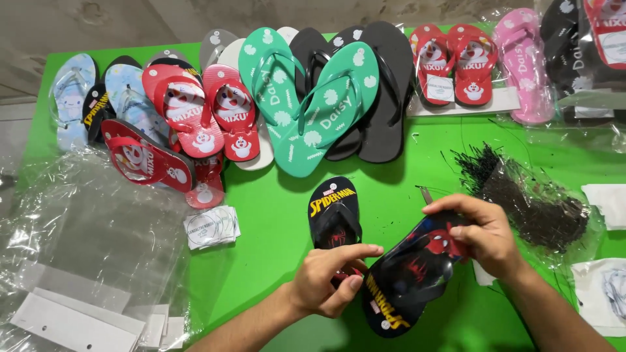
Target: Trimming excess material from flip-flops with scissors and cleaning them with a cloth.
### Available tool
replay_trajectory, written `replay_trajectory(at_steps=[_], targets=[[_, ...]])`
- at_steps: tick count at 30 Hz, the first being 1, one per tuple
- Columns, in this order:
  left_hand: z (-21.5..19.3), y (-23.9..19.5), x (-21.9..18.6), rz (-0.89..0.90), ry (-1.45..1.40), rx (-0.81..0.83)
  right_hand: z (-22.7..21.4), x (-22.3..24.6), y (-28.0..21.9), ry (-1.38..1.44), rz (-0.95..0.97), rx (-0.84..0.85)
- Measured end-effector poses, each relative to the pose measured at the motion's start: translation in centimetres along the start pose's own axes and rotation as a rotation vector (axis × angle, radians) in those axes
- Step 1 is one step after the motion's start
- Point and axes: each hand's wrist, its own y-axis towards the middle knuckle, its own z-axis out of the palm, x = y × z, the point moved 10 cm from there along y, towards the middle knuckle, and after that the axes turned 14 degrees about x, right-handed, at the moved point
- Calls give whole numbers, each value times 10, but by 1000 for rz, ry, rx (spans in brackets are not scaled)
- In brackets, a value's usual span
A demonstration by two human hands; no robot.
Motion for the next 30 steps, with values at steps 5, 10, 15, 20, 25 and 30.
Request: replay_trajectory(at_steps=[5,10,15,20,25,30], targets=[[-41,-2,-9,101,58,-287,-22,12,-2,180,-35,-197],[-61,-9,16,-59,118,-446,-33,5,-5,275,-62,-358],[-68,-15,34,-303,232,-508,-31,9,-6,400,-196,-296],[-52,-4,27,-341,430,-343,3,0,1,347,-150,-123],[-40,-5,28,-296,398,-277,45,1,5,319,-34,160],[-37,0,28,-257,337,-230,80,15,4,276,22,406]])
